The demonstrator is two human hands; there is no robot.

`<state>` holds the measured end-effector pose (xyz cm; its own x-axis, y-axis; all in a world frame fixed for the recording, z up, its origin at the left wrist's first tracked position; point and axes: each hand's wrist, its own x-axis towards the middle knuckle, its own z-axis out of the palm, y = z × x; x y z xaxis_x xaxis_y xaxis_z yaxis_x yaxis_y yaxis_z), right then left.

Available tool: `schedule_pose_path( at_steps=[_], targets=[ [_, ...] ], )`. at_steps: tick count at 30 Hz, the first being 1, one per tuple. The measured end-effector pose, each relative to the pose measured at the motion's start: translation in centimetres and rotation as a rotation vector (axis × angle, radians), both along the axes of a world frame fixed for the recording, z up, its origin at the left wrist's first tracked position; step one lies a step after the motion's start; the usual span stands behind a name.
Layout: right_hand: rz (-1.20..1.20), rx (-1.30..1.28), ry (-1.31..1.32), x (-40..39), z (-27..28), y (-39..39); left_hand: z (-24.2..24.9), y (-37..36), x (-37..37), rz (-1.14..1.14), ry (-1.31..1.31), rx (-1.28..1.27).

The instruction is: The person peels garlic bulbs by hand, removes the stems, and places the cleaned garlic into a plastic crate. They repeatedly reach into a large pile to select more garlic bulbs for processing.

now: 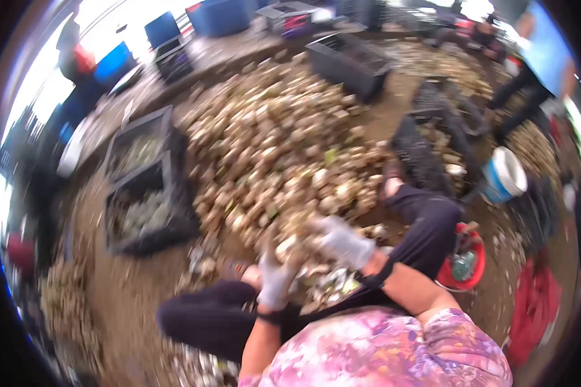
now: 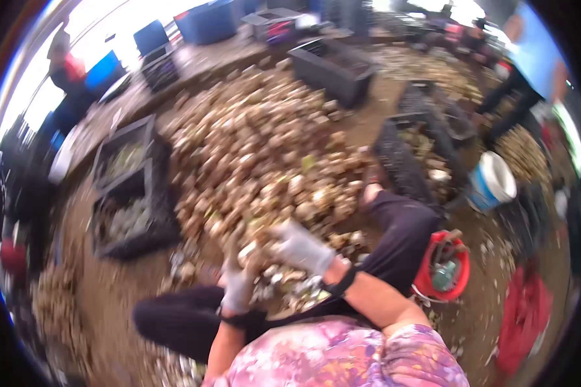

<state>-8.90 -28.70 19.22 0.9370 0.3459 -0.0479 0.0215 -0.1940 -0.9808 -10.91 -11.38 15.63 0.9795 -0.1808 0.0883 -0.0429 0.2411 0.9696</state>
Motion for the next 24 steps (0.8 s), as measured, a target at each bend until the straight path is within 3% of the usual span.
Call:
schedule_pose_path(
  at_steps=[2, 5, 6, 8, 9, 12, 13, 14, 16, 17, 18, 20, 23, 24],
  targets=[
    [-0.073, -0.097, -0.194, 0.4, -3.2, 0.0, 1.8, -0.8, -0.4, 0.053, -0.106, 0.256],
    [-0.219, -0.394, -0.165, 0.0, -3.0, 0.0, 0.6, -1.7, -0.3, 0.047, -0.223, 0.28],
    [-0.254, -0.431, -0.213, 0.0, -3.9, 0.3, 1.3, -2.7, -1.1, 0.037, -0.115, 0.067],
    [-0.338, -0.335, -0.131, -0.7, -4.0, 0.6, -0.9, -1.0, -0.4, -0.046, 0.132, -0.007],
    [-0.318, -0.327, -0.074, -0.7, -4.0, 0.4, -1.2, -2.4, -0.2, 0.072, 0.022, -0.028],
    [-0.278, -0.381, -0.333, -1.5, -4.6, 0.2, -0.5, -0.9, 0.6, -0.312, 0.71, -0.605],
    [-0.306, -0.423, -0.44, -1.7, -4.2, 0.1, -2.0, -1.0, 1.0, -0.333, 0.916, -0.842],
    [-0.265, -0.549, -0.426, -2.2, -3.5, -0.2, -3.5, -0.9, 0.6, -0.303, 0.951, -0.904],
    [-0.358, -0.407, -0.431, -2.3, -4.9, -0.1, -2.0, -1.5, 0.3, -0.305, 0.946, -0.866],
    [-0.343, -0.298, -0.376, -1.9, -6.6, -0.1, -2.8, -1.1, 0.6, -0.411, 0.821, -0.75],
    [-0.325, -0.009, -0.153, -2.0, -5.7, -0.1, -2.6, -1.1, 2.3, -1.13, 0.512, -0.963],
    [-0.106, 0.42, 0.197, -1.9, -4.2, -0.8, -2.8, 0.1, 0.6, -0.3, 0.66, -0.483],
    [-0.2, 0.377, 0.258, -1.8, -4.0, -0.5, -1.6, -1.8, 0.7, -0.12, 0.695, -0.366],
    [-0.244, 0.358, 0.248, -1.9, -3.3, -0.5, -1.8, -2.1, 0.5, -0.036, 0.463, -0.221]
  ],
)
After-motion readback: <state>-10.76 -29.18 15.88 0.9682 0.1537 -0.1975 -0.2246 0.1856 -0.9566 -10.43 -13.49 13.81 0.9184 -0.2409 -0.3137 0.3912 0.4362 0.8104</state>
